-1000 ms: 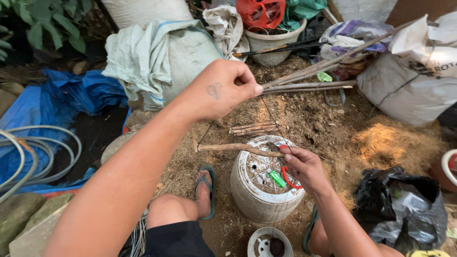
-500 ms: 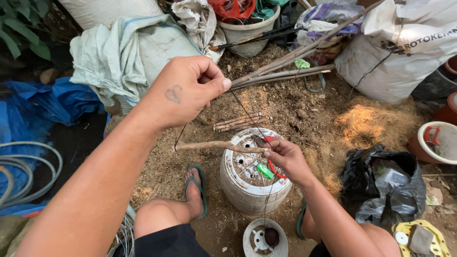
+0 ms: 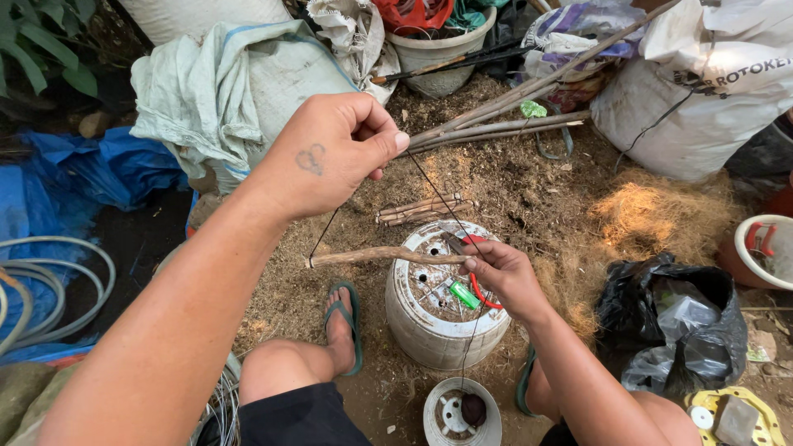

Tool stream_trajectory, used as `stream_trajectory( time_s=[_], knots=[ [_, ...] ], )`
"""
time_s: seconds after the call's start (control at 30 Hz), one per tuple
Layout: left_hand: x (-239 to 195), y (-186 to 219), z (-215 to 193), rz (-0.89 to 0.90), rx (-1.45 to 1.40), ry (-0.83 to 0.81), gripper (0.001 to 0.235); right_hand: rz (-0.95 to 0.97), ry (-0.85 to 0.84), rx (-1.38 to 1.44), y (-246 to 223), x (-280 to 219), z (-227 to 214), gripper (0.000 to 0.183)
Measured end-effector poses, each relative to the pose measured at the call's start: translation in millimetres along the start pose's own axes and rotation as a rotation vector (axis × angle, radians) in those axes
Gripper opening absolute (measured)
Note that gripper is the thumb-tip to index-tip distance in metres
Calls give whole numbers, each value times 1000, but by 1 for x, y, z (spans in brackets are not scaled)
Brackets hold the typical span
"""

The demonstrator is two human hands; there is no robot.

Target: The person sits on the ground and assembles a small bamboo structure by tying thin sticks together with wire. They use pliers to cut and twist the wire, securing the sticks in a lattice-like arrangement.

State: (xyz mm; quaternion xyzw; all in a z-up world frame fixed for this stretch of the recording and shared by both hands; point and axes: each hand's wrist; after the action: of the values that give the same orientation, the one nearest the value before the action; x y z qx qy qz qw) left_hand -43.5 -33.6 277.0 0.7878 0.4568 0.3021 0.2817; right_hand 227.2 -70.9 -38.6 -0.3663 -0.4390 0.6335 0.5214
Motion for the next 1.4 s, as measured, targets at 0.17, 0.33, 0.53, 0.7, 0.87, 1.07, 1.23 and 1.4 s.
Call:
stream_trajectory(
  time_s=[0.17, 0.33, 0.53, 0.7, 0.87, 1.07, 1.23, 1.4],
  knots=[
    [-1, 0, 0, -6, 7, 7, 18, -2, 15, -10, 2, 0, -1, 27],
    [-2, -2, -2, 2, -25, 11, 19, -49, -32, -44, 1, -1, 4, 32],
    [-3, -4, -4, 20, -32, 15, 18, 11, -42, -185, -3, -3, 10, 28],
    [-3, -5, -4, 23, -23, 13, 18, 11, -39, -250, -4, -3, 10, 29],
    [-2, -7, -4, 37, -26, 18, 17, 30, -32, -238, -3, -4, 8, 29],
    [-3, -7, -3, 20, -60, 10, 17, 6, -45, -213, -1, -2, 7, 29],
    [-3, -6, -3, 18, -67, -3, 17, -8, -42, -169, 3, -2, 5, 28],
    [-4, -5, -3, 13, -51, 3, 16, -23, -48, -95, 7, 0, 5, 26]
  ],
)
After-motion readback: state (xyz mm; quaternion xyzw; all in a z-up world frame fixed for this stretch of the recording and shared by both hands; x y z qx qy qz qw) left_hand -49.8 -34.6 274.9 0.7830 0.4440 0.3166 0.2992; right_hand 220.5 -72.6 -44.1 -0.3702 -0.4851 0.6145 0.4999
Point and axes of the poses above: each hand's wrist, its own x-axis towards the middle knuckle, its own z-axis out of the palm, y = z × x, and after that the axes turned 5 degrees about x, right-handed
